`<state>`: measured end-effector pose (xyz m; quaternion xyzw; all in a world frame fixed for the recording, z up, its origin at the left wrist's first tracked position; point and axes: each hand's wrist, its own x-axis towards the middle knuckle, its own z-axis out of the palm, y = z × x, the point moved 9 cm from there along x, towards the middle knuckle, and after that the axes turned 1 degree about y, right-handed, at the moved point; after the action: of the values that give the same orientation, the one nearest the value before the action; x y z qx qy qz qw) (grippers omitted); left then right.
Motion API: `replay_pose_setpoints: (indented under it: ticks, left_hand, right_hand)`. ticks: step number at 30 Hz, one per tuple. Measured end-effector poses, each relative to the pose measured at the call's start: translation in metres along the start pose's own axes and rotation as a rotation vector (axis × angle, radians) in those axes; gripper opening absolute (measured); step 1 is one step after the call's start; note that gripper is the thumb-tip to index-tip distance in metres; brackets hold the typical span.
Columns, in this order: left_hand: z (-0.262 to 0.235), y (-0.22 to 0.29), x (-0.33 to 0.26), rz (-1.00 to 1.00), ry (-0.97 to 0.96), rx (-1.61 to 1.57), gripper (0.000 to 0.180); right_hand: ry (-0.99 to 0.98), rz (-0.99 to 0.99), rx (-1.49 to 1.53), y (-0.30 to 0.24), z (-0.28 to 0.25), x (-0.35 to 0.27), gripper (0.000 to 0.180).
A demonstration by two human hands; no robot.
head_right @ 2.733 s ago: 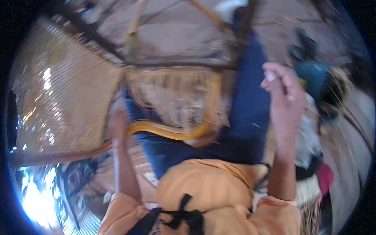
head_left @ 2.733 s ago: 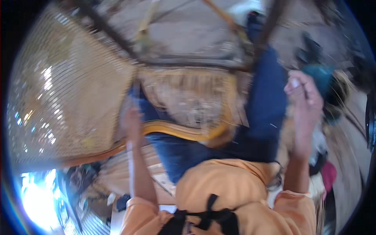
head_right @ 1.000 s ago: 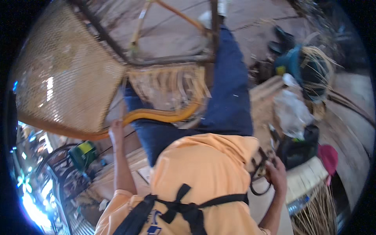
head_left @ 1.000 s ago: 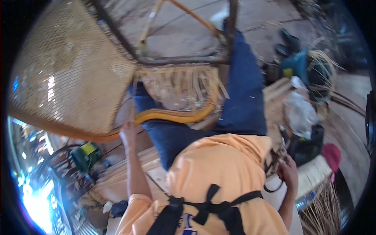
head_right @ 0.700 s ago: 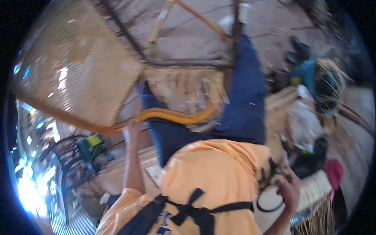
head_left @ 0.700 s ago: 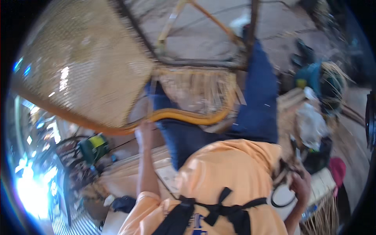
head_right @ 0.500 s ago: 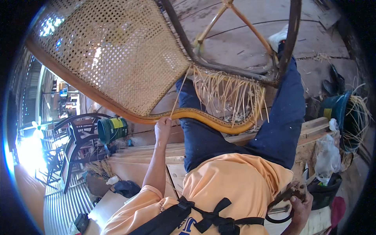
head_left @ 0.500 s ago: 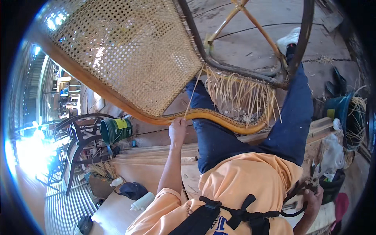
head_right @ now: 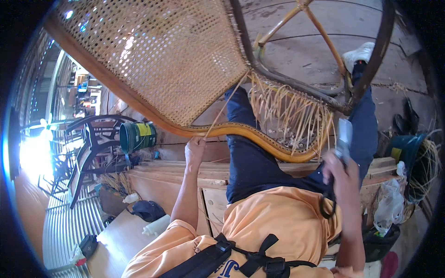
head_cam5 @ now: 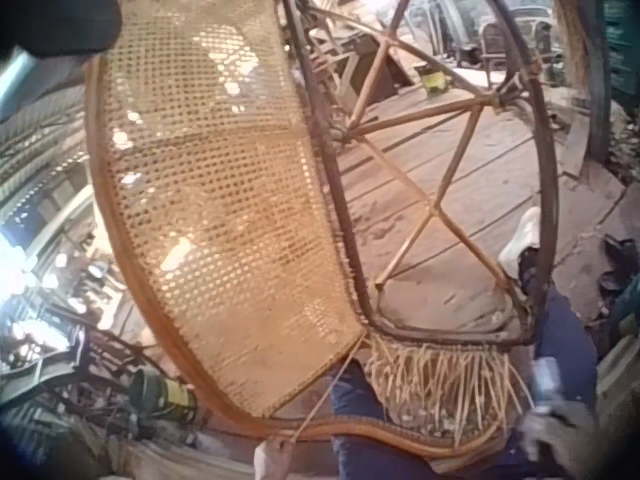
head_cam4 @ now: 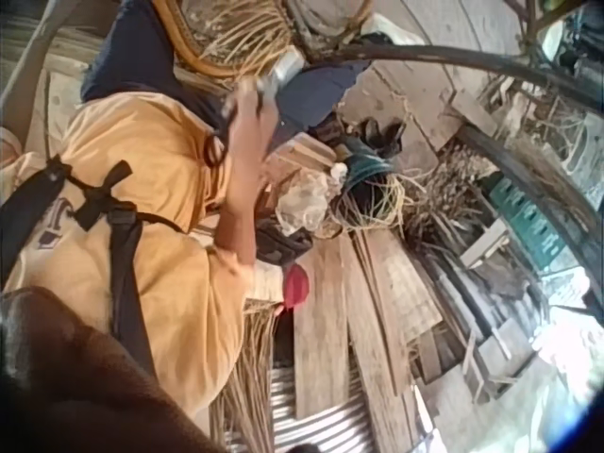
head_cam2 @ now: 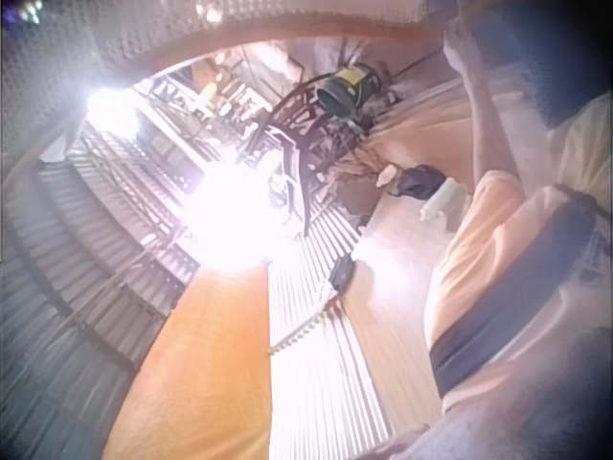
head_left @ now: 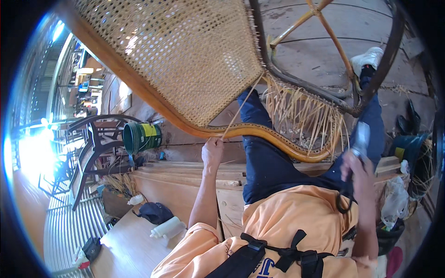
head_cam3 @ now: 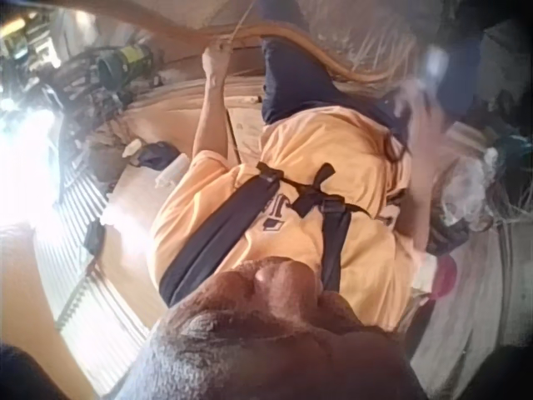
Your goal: Weaving and securing rattan strips to a furniture frame.
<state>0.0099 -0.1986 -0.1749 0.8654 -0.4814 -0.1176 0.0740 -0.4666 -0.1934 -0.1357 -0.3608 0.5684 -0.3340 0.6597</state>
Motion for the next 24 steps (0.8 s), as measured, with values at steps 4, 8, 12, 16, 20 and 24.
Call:
replay_pose_setpoints:
  ticks: [4, 8, 12, 16, 20, 24]
  left_hand:
    - [-0.007, -0.014, -0.016, -0.116, -0.097, -0.144, 0.026]
    - [-0.017, -0.044, -0.027, -0.157, -0.082, -0.203, 0.025]
    - [-0.047, -0.041, -0.034, -0.104, 0.016, -0.236, 0.024]
    - [-0.069, -0.033, -0.033, -0.092, 0.048, -0.259, 0.023]
    - [-0.076, -0.030, -0.031, -0.074, 0.073, -0.256, 0.022]
    - [-0.066, -0.036, -0.033, -0.103, 0.030, -0.316, 0.020]
  right_hand:
    - [-0.379, 0.187, -0.348, 0.033, 0.121, 0.060, 0.041]
    - [-0.742, 0.103, -0.931, 0.048, 0.218, 0.073, 0.061]
    - [-0.783, -0.027, -1.017, 0.063, 0.271, 0.085, 0.070]
    - [-0.770, -0.113, -0.992, 0.055, 0.305, 0.093, 0.071]
    - [-0.789, -0.108, -0.997, 0.054, 0.330, 0.101, 0.072]
    - [-0.823, -0.098, -0.955, 0.045, 0.349, 0.100, 0.069]
